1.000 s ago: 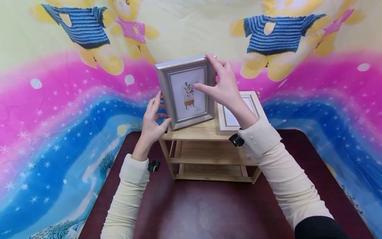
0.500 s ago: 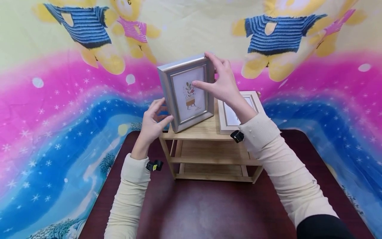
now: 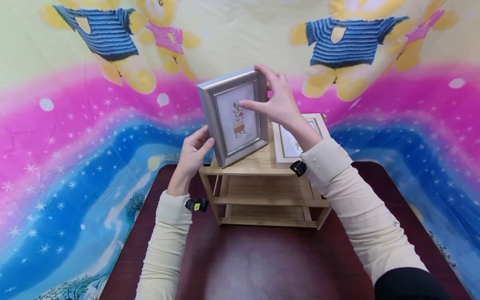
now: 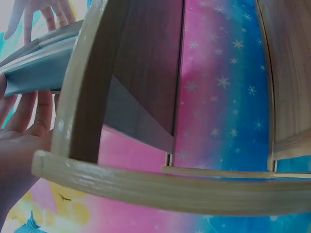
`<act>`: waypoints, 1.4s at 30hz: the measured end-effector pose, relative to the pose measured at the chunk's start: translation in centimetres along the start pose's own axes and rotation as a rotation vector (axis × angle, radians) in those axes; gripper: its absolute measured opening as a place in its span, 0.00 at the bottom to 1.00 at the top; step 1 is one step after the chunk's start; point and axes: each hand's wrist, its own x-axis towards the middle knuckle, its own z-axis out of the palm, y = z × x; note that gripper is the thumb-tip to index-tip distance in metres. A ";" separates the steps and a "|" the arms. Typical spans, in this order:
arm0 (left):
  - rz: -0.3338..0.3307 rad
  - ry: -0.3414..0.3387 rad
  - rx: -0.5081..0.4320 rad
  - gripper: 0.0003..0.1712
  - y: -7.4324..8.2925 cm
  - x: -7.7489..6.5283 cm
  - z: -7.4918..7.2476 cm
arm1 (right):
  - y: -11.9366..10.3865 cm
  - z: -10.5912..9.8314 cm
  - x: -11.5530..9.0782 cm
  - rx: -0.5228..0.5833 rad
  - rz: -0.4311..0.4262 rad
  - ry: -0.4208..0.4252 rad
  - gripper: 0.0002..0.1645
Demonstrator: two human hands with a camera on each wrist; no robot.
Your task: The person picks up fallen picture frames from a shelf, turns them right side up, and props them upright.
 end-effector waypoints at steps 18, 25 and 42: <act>0.107 0.116 0.114 0.22 0.1 -0.4 2.1 | 0.4 -0.1 0.7 0.068 -0.024 -0.064 0.55; 0.124 0.158 0.147 0.23 0.4 -0.4 3.5 | 0.8 0.2 1.0 0.046 -0.073 -0.103 0.59; 0.195 0.201 0.265 0.24 0.4 -0.4 5.5 | 1.1 0.3 1.1 0.050 -0.142 -0.119 0.57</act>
